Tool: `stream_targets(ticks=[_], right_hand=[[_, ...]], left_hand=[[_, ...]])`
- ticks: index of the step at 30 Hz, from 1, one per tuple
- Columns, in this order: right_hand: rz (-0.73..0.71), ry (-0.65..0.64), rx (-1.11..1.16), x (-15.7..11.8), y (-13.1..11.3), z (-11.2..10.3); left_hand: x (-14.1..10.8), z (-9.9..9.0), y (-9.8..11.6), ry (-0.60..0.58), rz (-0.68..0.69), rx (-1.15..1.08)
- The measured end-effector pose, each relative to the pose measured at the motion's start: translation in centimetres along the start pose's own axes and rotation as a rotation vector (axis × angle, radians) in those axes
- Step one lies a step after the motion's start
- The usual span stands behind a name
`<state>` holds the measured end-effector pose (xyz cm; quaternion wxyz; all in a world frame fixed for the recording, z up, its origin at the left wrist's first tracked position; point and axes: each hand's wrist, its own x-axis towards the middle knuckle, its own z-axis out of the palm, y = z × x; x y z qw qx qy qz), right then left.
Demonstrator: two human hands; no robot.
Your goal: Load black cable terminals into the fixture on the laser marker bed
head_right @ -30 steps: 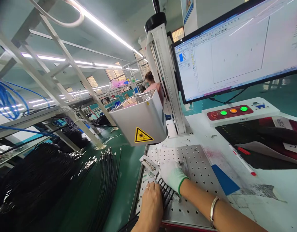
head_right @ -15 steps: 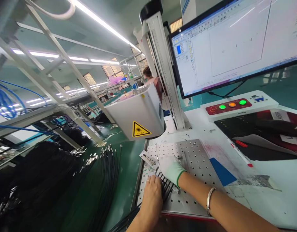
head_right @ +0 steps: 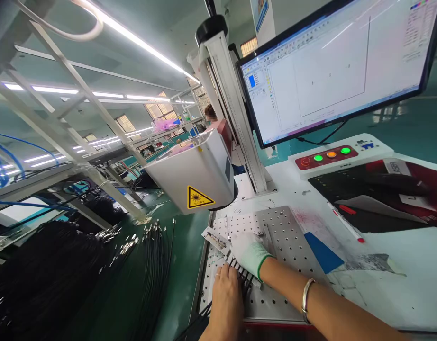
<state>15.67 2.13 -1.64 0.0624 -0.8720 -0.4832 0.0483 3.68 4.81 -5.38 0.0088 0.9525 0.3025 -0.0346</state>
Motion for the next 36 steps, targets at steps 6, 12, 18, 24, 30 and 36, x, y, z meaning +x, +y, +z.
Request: stream_targets(ticks=[6,12,18,24,30,36], right_hand=[[0.017,-0.005,-0.007,0.1,0.0,0.7],[0.035,0.027,-0.007,-0.3,-0.3,-0.5],[0.068,0.01,0.028,-0.8,-0.3,-1.2],[0.08,-0.024,0.053,-0.1,-0.1,-0.2],[0.081,0.022,0.052,-0.3,-0.2,-0.2],[0.097,0.034,0.078,-0.2,0.0,-0.1]], left_hand=[[-1.1,-2.1,0.2,0.013,0.022,-0.1],[-1.6,-2.6,-0.6,0.092,0.046,-0.248],[0.2,2.8,-0.4,0.224,0.101,-0.001],[1.1,5.2,0.2,0.334,0.119,0.086],[-0.2,3.9,-0.5,0.504,0.176,-0.033],[-0.6,6.0,-0.4,0.645,0.251,0.014]])
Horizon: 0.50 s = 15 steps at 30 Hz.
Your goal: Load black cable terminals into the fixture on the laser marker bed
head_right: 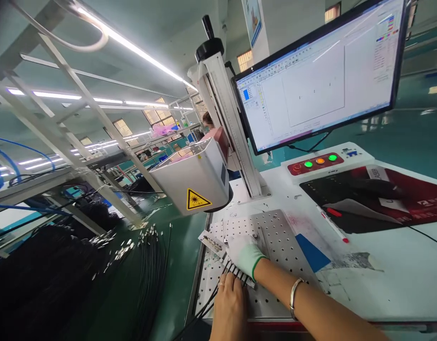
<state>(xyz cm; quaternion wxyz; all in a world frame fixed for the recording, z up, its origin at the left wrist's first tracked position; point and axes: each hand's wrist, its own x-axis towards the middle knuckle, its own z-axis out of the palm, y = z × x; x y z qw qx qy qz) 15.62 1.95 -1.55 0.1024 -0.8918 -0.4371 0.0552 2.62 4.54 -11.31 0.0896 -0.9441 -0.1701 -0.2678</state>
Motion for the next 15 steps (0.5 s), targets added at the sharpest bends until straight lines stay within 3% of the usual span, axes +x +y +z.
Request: stream_targets(ticks=[2,6,8,11,15], right_hand=[[0.001,-0.017,0.013,0.1,0.1,0.3],[0.011,-0.04,0.033,0.2,-0.1,0.5],[0.013,-0.039,0.039,0.3,-0.3,0.4],[-0.009,-0.034,0.054,0.5,-0.1,-0.1],[-0.051,-0.013,0.093,-0.1,1.6,-1.8]], left_hand=[[-0.2,-0.1,0.1,-0.025,0.026,0.018],[0.5,-1.8,0.4,-0.191,0.101,-0.032],[1.4,-3.1,0.5,-0.253,0.028,-0.069],[3.5,-5.8,-0.2,-0.24,-0.155,-0.174],[7.3,-9.6,-4.2,-0.214,-0.303,-0.167]])
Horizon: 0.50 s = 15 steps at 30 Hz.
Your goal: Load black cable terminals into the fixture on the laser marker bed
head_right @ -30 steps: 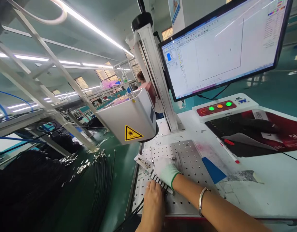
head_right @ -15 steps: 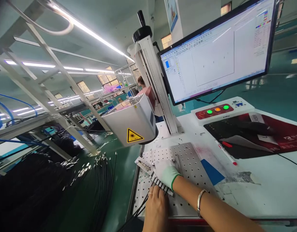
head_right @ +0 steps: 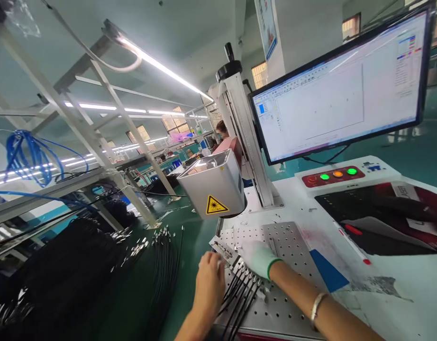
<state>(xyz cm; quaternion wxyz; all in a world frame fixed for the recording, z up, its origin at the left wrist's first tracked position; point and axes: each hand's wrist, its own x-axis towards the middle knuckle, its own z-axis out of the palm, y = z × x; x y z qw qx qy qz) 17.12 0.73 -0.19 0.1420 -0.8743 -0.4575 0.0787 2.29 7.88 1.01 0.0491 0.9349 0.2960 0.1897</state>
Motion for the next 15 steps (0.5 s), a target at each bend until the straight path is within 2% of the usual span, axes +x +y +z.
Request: stream_targets(ticks=[2,4,6,8,10,12,15], right_hand=[[-0.004,0.023,0.015,-1.3,1.2,-1.0],[0.016,0.042,0.021,-3.2,2.5,-1.3],[0.043,0.065,0.049,-5.5,3.6,-0.5],[0.033,0.123,0.119,-7.6,4.7,1.4],[-0.037,0.238,0.115,-9.1,5.5,3.7],[-0.127,0.406,0.044,-9.8,5.9,5.4],[-0.269,0.627,-0.106,-9.6,5.6,6.2]], left_hand=[[2.0,-1.5,-1.9,-0.015,-0.073,0.047],[3.8,-1.7,-3.7,-0.047,-0.128,0.072],[5.2,-1.0,-5.0,-0.082,-0.147,0.066],[6.2,0.0,-5.5,-0.113,-0.139,0.042],[7.0,0.8,-5.4,-0.141,-0.121,0.013],[7.5,1.1,-5.1,-0.155,-0.111,-0.016],[7.8,1.0,-4.9,-0.164,-0.115,-0.044]])
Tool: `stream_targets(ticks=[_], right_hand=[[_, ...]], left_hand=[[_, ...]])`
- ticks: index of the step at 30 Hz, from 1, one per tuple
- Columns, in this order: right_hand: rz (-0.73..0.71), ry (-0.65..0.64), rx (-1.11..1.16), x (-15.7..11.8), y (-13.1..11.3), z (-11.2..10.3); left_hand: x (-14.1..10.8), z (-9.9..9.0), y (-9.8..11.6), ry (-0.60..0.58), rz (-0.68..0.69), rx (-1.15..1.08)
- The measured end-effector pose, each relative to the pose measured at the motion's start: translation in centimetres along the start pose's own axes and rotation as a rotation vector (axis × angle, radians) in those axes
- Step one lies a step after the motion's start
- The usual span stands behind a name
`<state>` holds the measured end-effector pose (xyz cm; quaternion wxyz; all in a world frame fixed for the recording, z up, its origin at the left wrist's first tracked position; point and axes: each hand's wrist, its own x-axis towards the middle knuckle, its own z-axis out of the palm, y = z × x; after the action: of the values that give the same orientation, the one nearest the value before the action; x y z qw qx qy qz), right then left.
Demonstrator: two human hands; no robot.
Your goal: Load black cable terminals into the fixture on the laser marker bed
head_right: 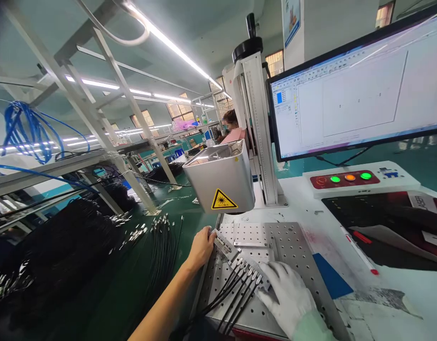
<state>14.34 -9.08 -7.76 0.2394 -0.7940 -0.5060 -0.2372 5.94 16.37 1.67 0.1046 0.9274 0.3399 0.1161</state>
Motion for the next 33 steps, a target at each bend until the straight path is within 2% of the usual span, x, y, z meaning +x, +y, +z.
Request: stream_targets(ticks=[2,5,10,15,19,21,23,25,27,29,31,33], right_hand=[[-0.127,0.076,-0.056,0.8,-0.7,0.2],[-0.259,0.1,-0.066,1.8,-2.2,1.1],[-0.117,-0.012,0.024,1.8,-3.9,3.4],[-0.106,-0.199,0.1,2.1,-3.7,2.2],[-0.067,-0.234,0.177,3.0,-4.2,1.3],[-0.068,-0.242,0.203,3.2,-4.2,1.2],[-0.062,-0.201,0.222,2.8,-3.0,0.9],[0.003,-0.107,0.21,1.4,-0.5,0.2],[0.193,0.011,0.132,-0.7,2.6,-0.8],[0.32,0.109,0.069,-2.7,5.0,-1.8],[0.321,0.193,0.021,-3.8,5.5,-2.5],[0.211,0.271,-0.022,-3.7,4.0,-2.5]], left_hand=[[-0.1,-0.2,0.0,-0.003,-0.003,-0.009],[-0.3,-0.4,-0.1,0.001,0.002,-0.021],[-0.5,-1.0,0.3,0.014,0.009,-0.082],[-1.0,-2.8,1.3,0.069,0.017,-0.183],[-3.4,-4.2,4.0,0.129,0.083,-0.234],[-5.5,-4.3,5.9,0.106,0.164,-0.277],[-7.6,-4.2,7.4,0.005,0.268,-0.334],[-9.3,-4.3,7.9,-0.06,0.306,-0.372],[-10.3,-4.9,7.2,-0.023,0.24,-0.363],[-10.9,-5.8,5.8,0.02,0.138,-0.285],[-11.4,-6.4,4.1,-0.012,0.099,-0.171],[-12.3,-5.9,2.8,-0.086,0.102,-0.061]])
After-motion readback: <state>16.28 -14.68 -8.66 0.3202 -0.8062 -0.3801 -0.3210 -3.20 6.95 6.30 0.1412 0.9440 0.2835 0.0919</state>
